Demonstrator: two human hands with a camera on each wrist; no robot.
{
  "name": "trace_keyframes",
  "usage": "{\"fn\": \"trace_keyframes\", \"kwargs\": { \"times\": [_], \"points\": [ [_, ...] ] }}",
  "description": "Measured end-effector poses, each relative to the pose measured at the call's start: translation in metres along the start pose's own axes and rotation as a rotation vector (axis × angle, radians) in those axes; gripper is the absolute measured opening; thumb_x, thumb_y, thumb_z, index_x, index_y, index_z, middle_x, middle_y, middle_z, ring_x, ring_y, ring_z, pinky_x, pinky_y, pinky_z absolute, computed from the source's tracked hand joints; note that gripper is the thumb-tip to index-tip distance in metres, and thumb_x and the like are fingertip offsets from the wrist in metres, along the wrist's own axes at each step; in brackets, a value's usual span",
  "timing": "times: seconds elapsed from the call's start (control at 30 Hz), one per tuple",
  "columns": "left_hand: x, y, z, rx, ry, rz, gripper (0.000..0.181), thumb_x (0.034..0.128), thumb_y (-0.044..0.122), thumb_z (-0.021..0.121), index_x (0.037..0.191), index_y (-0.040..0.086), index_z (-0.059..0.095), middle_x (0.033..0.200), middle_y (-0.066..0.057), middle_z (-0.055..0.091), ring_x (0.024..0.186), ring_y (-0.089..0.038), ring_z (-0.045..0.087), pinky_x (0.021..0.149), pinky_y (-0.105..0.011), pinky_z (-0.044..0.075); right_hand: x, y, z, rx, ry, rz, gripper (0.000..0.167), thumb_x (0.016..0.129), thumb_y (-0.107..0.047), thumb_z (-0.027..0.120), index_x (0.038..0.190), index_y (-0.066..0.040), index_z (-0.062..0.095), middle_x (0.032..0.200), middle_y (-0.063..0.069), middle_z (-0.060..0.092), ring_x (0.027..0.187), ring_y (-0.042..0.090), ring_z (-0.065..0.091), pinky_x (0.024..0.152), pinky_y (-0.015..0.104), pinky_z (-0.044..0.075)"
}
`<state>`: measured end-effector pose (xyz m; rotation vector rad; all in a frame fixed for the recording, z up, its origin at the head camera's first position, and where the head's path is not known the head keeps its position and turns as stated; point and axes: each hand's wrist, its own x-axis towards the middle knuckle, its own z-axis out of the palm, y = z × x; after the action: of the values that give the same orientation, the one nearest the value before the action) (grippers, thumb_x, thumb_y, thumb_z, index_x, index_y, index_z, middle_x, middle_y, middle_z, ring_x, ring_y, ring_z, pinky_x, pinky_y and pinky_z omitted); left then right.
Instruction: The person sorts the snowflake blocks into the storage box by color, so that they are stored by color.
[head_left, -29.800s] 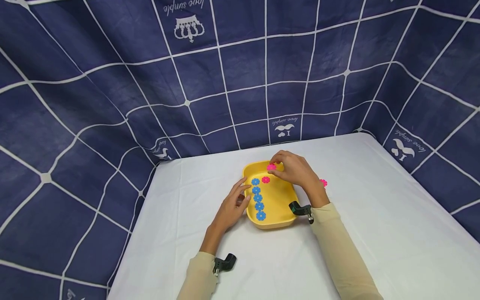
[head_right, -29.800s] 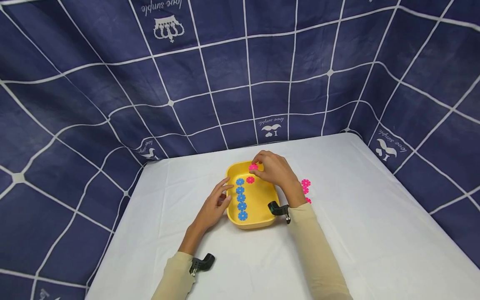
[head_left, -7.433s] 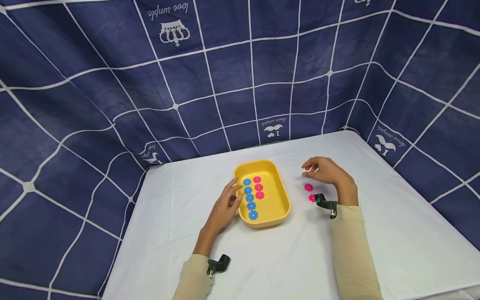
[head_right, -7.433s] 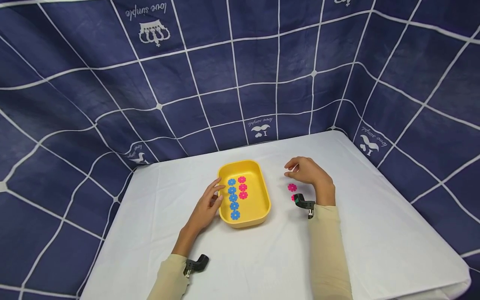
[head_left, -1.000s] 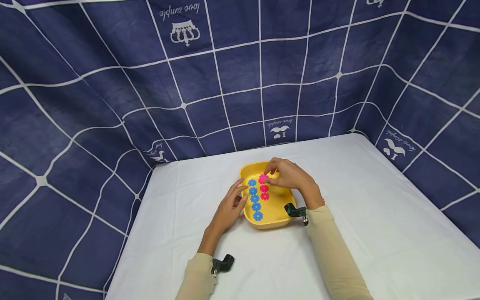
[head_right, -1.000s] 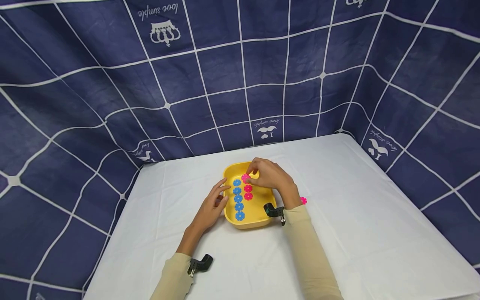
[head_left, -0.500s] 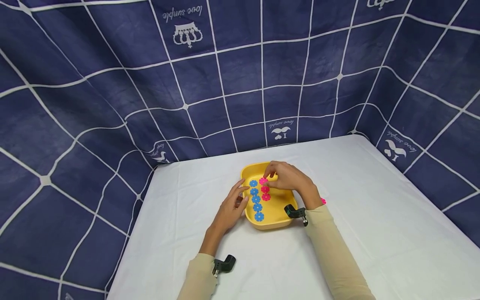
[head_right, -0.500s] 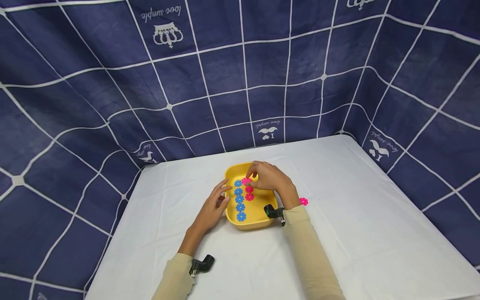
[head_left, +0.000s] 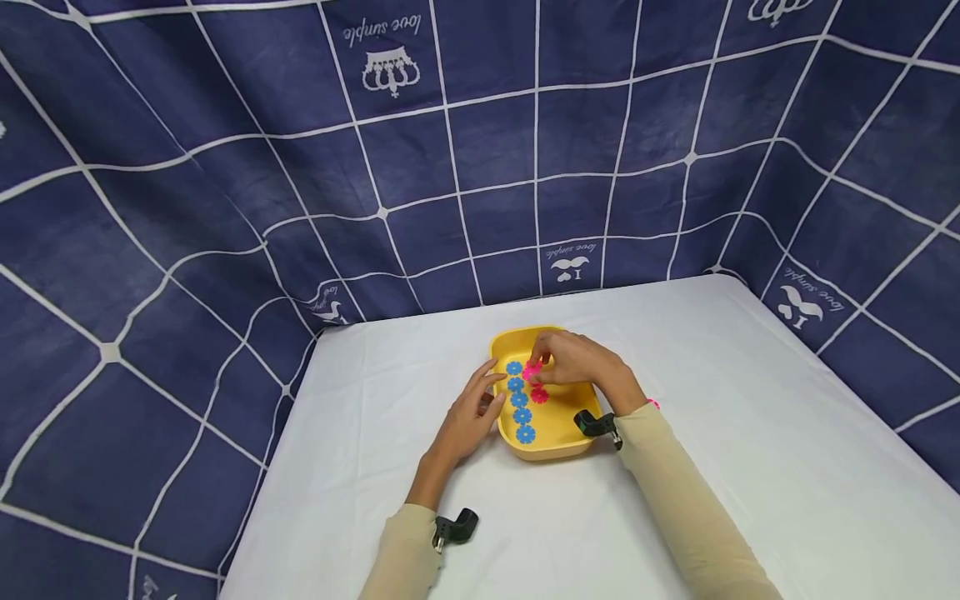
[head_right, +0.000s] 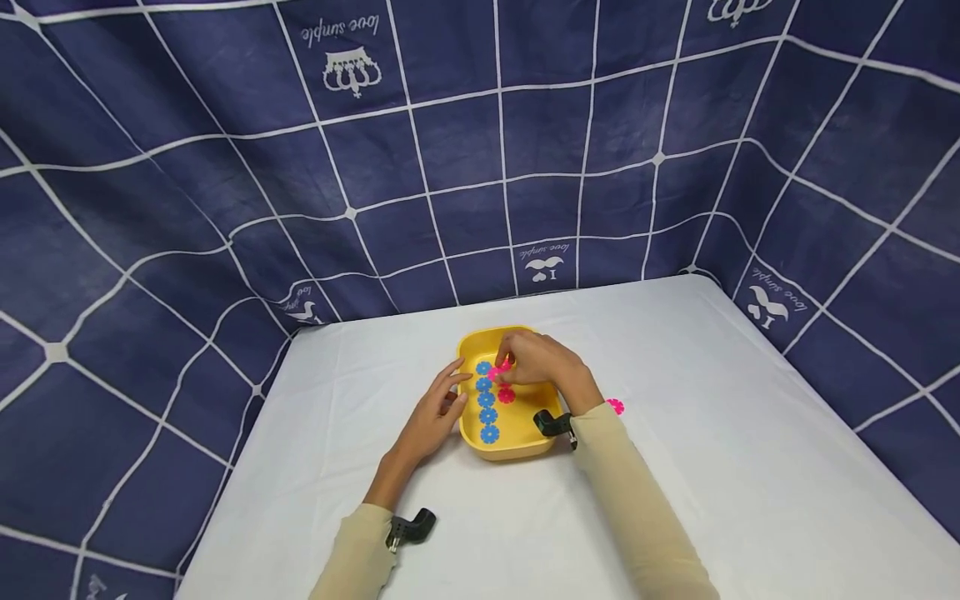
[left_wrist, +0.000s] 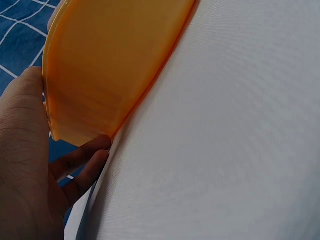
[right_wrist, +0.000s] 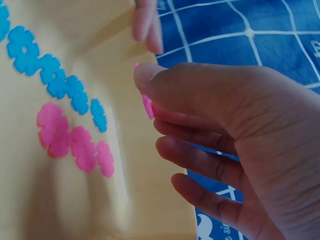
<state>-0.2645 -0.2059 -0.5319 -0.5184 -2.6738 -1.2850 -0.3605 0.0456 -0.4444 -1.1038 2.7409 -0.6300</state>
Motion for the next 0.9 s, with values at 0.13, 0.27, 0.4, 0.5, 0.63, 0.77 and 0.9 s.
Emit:
{"fn": "trace_keyframes", "kwargs": {
  "times": [0.13,0.27,0.4,0.5,0.63,0.77,0.9],
  "points": [
    [0.001,0.0,0.003,-0.004,0.002,0.007,0.048,0.1131,0.045,0.052,0.155,0.022,0.055,0.174,0.019,0.028,0.112,-0.011,0.066,0.094,-0.031,0.061,0.003,-0.001,-0.001,-0.042,-0.058,0.021,0.028,0.09,-0.032,0.09,0.11,-0.014,0.083,0.105,-0.002,0.072,0.094,0.017,0.065,0.085,0.034,0.061],
    [0.001,0.0,0.003,0.005,0.007,0.003,0.046,0.1129,0.042,0.054,0.154,0.022,0.056,0.173,0.02,0.028,0.111,-0.01,0.066,0.093,-0.031,0.061,0.007,-0.004,0.001,-0.073,-0.111,0.029,0.025,0.089,-0.033,0.09,0.106,-0.016,0.083,0.102,-0.003,0.071,0.088,0.014,0.062,0.081,0.03,0.059],
    [0.002,0.0,0.0,0.009,0.008,0.006,0.045,0.1134,0.042,0.053,0.154,0.024,0.056,0.174,0.021,0.027,0.11,-0.01,0.066,0.093,-0.031,0.062,0.011,-0.009,0.0,-0.115,-0.142,0.008,0.02,0.088,-0.03,0.09,0.099,-0.016,0.081,0.092,-0.004,0.068,0.081,0.015,0.059,0.076,0.029,0.056],
    [0.002,-0.002,-0.001,0.004,0.009,0.016,0.045,0.1137,0.044,0.052,0.154,0.024,0.055,0.174,0.02,0.027,0.111,-0.011,0.067,0.094,-0.031,0.062,0.014,-0.011,0.0,-0.132,-0.179,0.001,0.019,0.089,-0.032,0.09,0.096,-0.017,0.08,0.087,-0.005,0.067,0.078,0.015,0.058,0.074,0.029,0.055],
    [0.002,-0.002,0.0,0.003,0.007,0.034,0.047,0.1139,0.043,0.052,0.155,0.02,0.055,0.175,0.014,0.029,0.112,-0.012,0.068,0.093,-0.032,0.062,0.015,-0.013,0.001,-0.155,-0.246,0.011,0.02,0.089,-0.037,0.09,0.092,-0.02,0.079,0.082,-0.008,0.067,0.076,0.014,0.058,0.072,0.028,0.053],
    [0.001,-0.002,0.0,-0.001,0.007,0.047,0.047,0.1138,0.041,0.052,0.155,0.018,0.055,0.175,0.01,0.03,0.111,-0.013,0.068,0.093,-0.034,0.063,0.016,-0.018,0.001,-0.192,-0.294,0.011,0.022,0.087,-0.04,0.091,0.09,-0.023,0.078,0.082,-0.009,0.067,0.078,0.014,0.059,0.072,0.029,0.053],
    [0.001,-0.003,0.001,-0.006,-0.001,0.04,0.047,0.1136,0.041,0.053,0.155,0.018,0.055,0.175,0.015,0.029,0.111,-0.012,0.068,0.094,-0.033,0.062,0.014,-0.023,0.003,-0.223,-0.336,0.025,0.023,0.086,-0.04,0.092,0.09,-0.024,0.076,0.085,-0.011,0.068,0.08,0.014,0.061,0.075,0.031,0.055]
  ]
}}
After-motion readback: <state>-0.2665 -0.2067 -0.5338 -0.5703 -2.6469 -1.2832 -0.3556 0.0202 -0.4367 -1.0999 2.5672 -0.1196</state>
